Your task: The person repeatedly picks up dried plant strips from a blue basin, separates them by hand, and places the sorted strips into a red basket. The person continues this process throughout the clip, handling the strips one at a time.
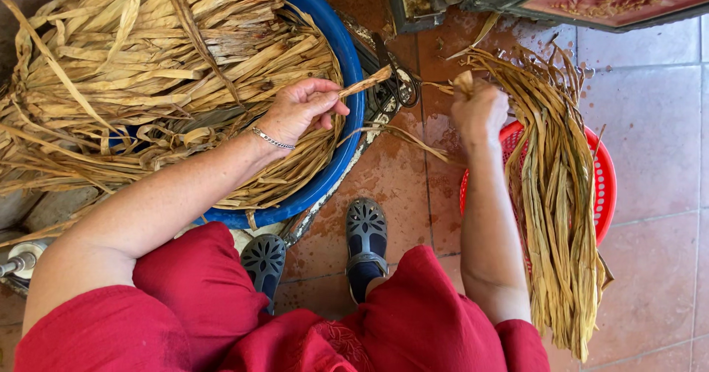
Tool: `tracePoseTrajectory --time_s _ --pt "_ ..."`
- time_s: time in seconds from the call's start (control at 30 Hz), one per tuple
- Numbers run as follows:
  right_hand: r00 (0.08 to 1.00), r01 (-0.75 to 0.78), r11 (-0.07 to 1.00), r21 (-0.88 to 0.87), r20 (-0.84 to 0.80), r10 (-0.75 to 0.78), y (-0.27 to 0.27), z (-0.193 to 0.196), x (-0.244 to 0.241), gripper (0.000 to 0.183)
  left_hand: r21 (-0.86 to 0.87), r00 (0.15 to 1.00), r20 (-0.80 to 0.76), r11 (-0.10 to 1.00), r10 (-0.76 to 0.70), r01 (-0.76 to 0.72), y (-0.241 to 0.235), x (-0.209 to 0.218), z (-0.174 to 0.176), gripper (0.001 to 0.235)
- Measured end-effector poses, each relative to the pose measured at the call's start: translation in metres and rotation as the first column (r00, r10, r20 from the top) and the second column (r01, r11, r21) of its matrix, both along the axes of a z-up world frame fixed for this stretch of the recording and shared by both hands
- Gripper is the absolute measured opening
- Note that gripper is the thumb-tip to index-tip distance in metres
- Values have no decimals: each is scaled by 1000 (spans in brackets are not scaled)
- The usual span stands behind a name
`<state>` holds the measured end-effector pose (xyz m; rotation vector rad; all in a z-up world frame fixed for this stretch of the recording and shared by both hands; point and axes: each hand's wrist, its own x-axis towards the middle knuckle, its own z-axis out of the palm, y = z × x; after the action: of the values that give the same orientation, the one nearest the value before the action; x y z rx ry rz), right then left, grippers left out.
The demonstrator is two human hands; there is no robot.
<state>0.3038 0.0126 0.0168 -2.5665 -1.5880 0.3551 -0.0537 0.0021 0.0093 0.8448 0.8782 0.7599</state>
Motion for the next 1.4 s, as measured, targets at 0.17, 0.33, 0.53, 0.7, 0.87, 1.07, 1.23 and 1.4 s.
tracePoseTrajectory --time_s 0.17,0.33,0.53,0.7,0.87,1.07,1.23,1.4 --pt "996 -76 983 168 55 68 -12 8 -12 64 -6 993 111 1000 -26 26 -4 7 4 20" --pt "992 -34 953 302 -104 68 -14 14 -23 37 10 994 98 999 -42 41 -5 11 11 22" --pt "185 194 952 237 -962 202 -35 17 -75 34 -10 998 13 998 -67 67 -9 31 19 31" --pt "20 244 947 211 -977 213 -37 39 -107 29 -14 963 -144 974 -227 227 -11 48 24 32" --pt "-116 151 967 203 -968 221 -44 47 -124 28 65 954 -180 965 -238 253 2 73 19 28" --pt "-148 344 930 130 -971 190 -39 30 -134 27 141 894 -348 927 -283 348 16 98 23 40" --pt "-188 504 862 62 -966 179 -24 23 -128 24 118 883 -360 925 -300 362 14 101 38 41" --pt "-229 611 790 -43 -965 125 -13 26 -116 21 140 838 -456 906 -300 400 10 100 46 39"
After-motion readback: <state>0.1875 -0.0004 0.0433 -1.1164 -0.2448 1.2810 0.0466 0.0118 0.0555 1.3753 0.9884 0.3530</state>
